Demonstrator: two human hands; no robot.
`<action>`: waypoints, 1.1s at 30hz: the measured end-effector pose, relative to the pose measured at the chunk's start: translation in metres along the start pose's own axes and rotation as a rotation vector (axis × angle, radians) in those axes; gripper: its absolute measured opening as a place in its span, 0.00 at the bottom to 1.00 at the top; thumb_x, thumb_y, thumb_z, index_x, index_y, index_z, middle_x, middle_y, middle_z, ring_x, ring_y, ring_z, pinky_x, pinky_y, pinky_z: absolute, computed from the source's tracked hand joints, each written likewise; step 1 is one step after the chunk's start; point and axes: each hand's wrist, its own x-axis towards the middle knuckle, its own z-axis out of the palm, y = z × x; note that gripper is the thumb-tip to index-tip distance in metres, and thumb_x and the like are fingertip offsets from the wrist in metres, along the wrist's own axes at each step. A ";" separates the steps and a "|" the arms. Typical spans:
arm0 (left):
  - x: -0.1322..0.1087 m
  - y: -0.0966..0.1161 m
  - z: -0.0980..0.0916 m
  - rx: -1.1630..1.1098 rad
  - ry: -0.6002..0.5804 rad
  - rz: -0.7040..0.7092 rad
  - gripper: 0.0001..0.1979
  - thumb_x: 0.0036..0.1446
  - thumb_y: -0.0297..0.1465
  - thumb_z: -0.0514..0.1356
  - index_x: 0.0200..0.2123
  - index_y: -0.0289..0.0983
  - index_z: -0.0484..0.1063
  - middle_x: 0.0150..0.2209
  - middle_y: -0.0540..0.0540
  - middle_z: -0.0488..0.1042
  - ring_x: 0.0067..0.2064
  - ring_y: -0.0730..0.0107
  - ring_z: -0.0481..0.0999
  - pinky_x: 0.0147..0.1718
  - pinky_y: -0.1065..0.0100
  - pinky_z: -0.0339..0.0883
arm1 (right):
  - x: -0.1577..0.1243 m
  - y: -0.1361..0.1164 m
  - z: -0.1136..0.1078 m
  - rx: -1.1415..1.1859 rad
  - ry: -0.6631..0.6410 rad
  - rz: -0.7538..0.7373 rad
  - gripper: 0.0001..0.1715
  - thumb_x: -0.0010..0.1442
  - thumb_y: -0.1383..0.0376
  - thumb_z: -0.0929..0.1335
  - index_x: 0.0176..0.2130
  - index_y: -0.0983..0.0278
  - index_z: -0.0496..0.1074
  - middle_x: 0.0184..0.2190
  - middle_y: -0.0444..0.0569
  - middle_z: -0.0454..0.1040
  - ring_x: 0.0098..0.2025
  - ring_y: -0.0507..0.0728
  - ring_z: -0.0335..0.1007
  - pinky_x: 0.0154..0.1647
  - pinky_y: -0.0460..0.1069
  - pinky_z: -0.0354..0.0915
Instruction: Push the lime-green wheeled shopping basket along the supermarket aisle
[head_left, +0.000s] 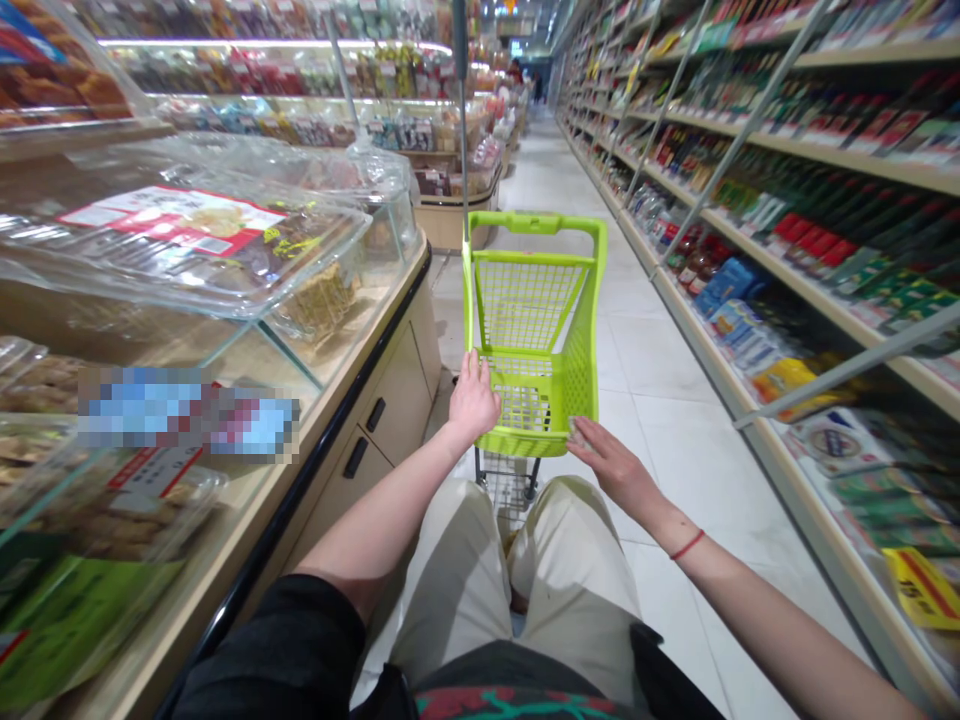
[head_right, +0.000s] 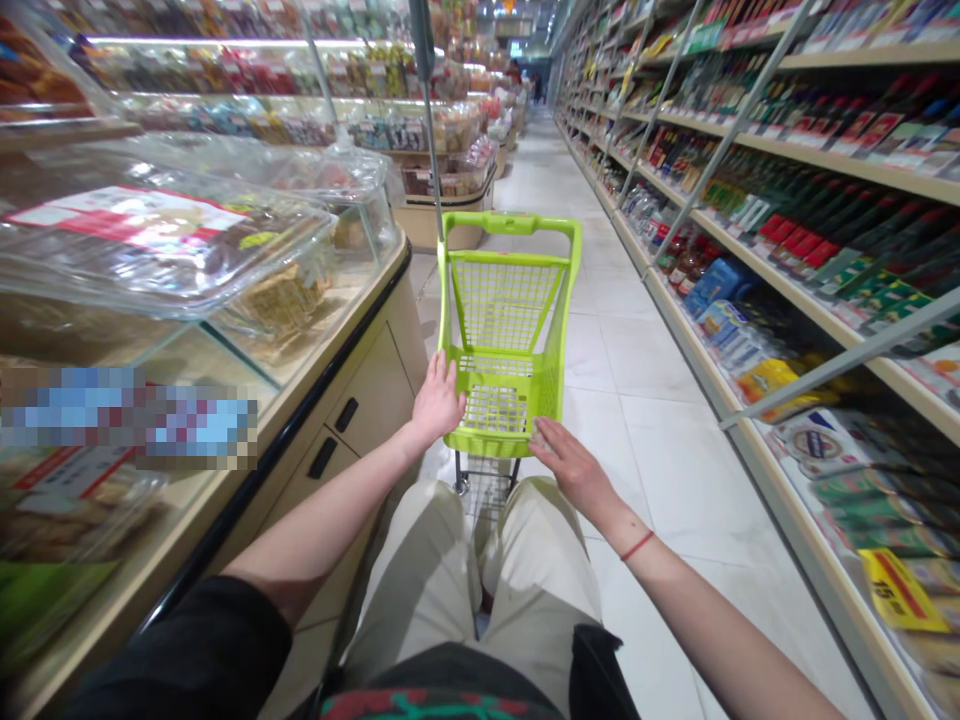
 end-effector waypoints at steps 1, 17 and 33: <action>0.000 0.000 0.001 -0.004 0.006 -0.001 0.34 0.59 0.33 0.54 0.65 0.20 0.55 0.71 0.27 0.46 0.73 0.48 0.39 0.69 0.54 0.46 | -0.002 0.003 -0.004 -0.010 -0.002 0.006 0.34 0.61 0.83 0.59 0.59 0.58 0.69 0.65 0.57 0.62 0.67 0.60 0.57 0.63 0.64 0.66; 0.000 -0.001 -0.001 -0.006 -0.019 -0.009 0.34 0.58 0.30 0.54 0.65 0.21 0.53 0.71 0.27 0.45 0.73 0.48 0.39 0.68 0.52 0.49 | 0.078 -0.068 0.091 0.012 0.065 0.067 0.34 0.68 0.74 0.59 0.71 0.66 0.49 0.63 0.60 0.66 0.67 0.61 0.59 0.67 0.59 0.62; -0.001 0.002 0.002 -0.021 0.009 -0.010 0.36 0.57 0.34 0.55 0.65 0.22 0.54 0.71 0.28 0.46 0.73 0.46 0.40 0.68 0.50 0.47 | -0.001 -0.005 0.006 -0.049 -0.006 0.098 0.37 0.63 0.80 0.60 0.65 0.54 0.62 0.63 0.51 0.67 0.65 0.60 0.62 0.65 0.62 0.65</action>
